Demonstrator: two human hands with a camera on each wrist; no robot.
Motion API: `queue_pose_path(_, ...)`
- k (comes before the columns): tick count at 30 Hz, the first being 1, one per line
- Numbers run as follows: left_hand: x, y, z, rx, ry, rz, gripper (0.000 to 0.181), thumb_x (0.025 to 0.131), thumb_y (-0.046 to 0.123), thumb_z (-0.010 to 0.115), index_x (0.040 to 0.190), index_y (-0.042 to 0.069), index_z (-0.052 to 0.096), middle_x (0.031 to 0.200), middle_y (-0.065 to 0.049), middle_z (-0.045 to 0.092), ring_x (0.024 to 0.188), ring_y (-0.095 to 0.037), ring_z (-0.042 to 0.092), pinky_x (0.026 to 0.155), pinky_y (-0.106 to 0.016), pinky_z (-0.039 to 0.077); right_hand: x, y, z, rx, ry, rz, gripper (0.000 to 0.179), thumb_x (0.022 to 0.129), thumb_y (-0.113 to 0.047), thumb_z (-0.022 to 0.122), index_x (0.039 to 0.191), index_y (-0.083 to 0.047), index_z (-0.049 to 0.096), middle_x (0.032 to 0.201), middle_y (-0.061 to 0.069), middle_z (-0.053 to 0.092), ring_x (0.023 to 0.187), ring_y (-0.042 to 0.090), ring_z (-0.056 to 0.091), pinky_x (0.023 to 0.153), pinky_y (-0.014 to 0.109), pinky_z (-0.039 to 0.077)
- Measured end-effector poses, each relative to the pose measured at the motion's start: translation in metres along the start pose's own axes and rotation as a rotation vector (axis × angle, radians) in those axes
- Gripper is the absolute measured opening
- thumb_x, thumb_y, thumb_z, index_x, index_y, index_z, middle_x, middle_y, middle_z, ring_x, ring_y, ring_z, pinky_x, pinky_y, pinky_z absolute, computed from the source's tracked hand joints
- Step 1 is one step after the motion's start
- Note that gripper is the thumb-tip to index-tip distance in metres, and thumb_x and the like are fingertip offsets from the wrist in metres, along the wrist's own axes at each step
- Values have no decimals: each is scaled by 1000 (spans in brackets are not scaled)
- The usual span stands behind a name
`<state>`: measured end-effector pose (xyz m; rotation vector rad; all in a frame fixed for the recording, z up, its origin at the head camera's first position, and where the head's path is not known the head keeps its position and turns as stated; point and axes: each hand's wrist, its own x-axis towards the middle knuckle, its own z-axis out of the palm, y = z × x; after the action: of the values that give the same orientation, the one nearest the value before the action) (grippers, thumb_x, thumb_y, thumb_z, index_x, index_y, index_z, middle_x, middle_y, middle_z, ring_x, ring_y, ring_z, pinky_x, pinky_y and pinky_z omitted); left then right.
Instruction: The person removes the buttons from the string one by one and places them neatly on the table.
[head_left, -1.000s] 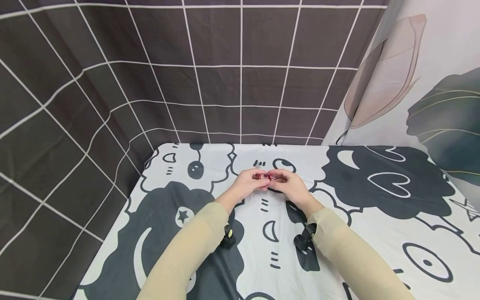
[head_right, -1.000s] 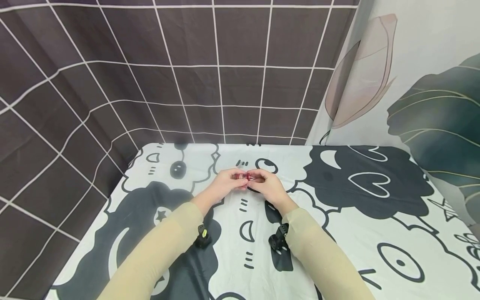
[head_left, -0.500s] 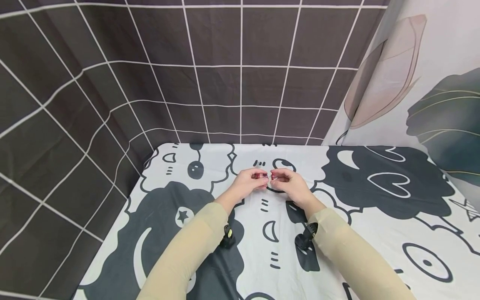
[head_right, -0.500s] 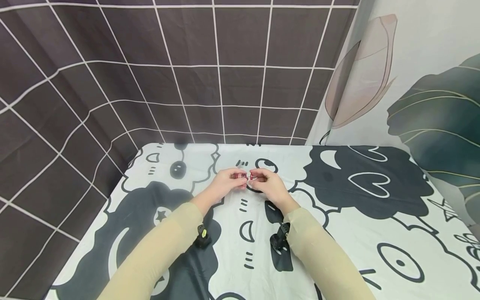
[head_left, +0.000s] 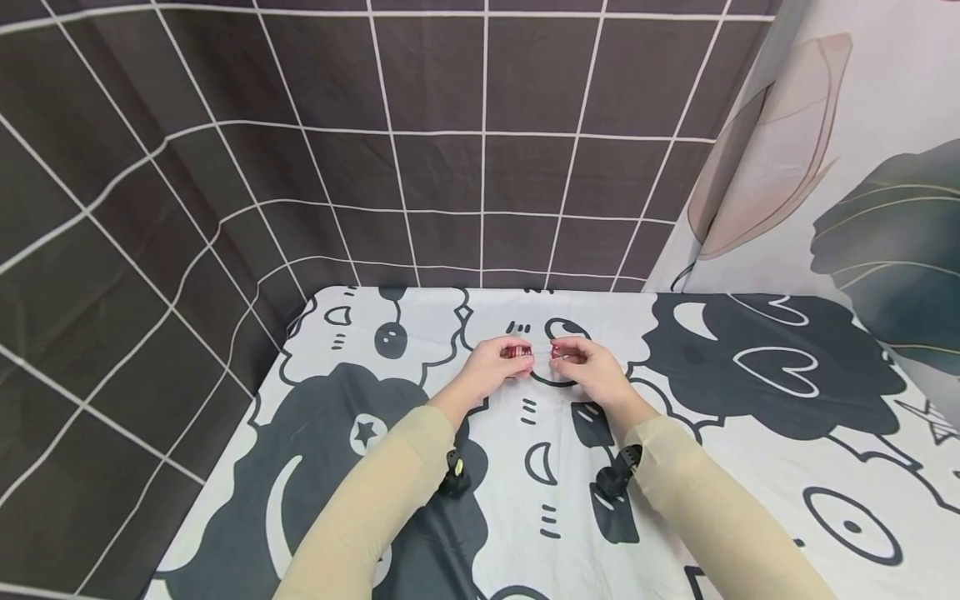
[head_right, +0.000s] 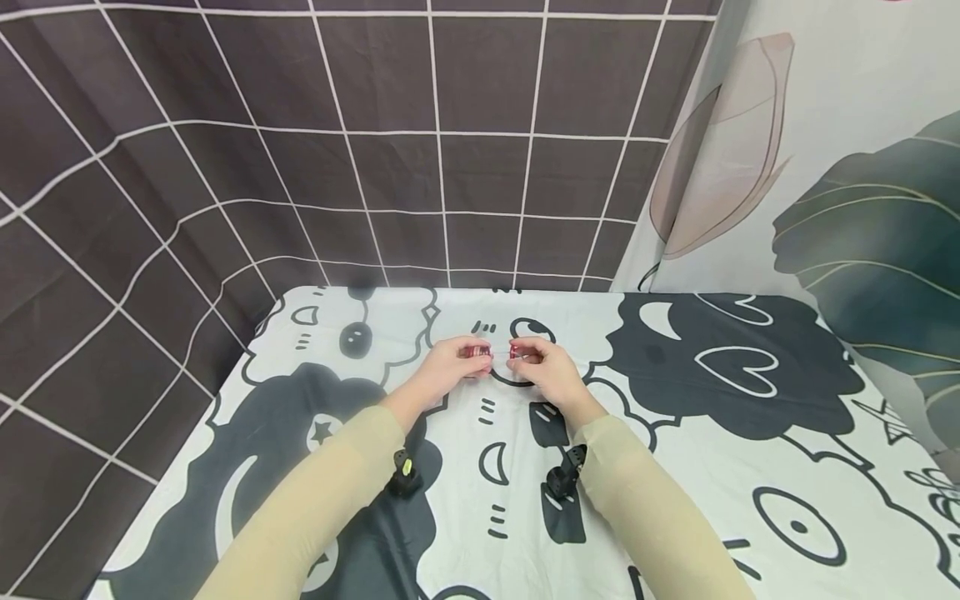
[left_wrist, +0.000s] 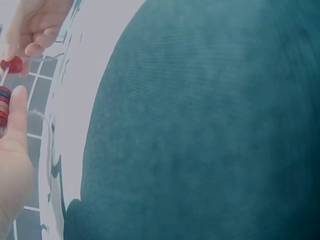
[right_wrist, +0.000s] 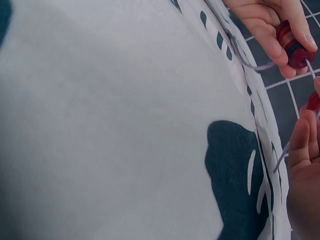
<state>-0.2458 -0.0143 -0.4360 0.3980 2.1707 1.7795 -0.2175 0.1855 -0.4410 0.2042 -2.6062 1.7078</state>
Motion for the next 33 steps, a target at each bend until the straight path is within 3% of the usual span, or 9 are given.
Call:
queue_pose_path(7,0,0,-1,17,-2,-18,38,88,15,68,122,0,59,95,-8,67,81,-15,67,75,-28,54,-1,3,-4,-13,17,-4,39,82,-11,70,118,0,61,104,16,64,82,13,58,65,20,48)
queue_pose_path(13,1,2,-2,29,-17,-40,39,88,11,66,123,-4,56,96,-12,66,87,-24,67,78,-38,53,-3,6,-9,-2,27,-12,38,83,-11,70,118,-1,61,104,15,64,81,9,58,62,20,47)
queue_pose_path(20,0,-2,-2,89,31,-5,36,88,18,68,120,4,61,94,-6,66,79,-12,66,71,-24,53,-6,10,-15,-8,40,-8,38,84,-11,69,119,0,60,104,17,64,83,9,59,68,18,47)
queue_pose_path(33,1,0,-1,123,33,-17,34,88,16,67,119,5,61,98,-8,65,81,-13,66,72,-23,53,-8,11,-26,-55,50,22,39,85,-15,68,120,0,60,105,15,64,85,11,59,68,17,47)
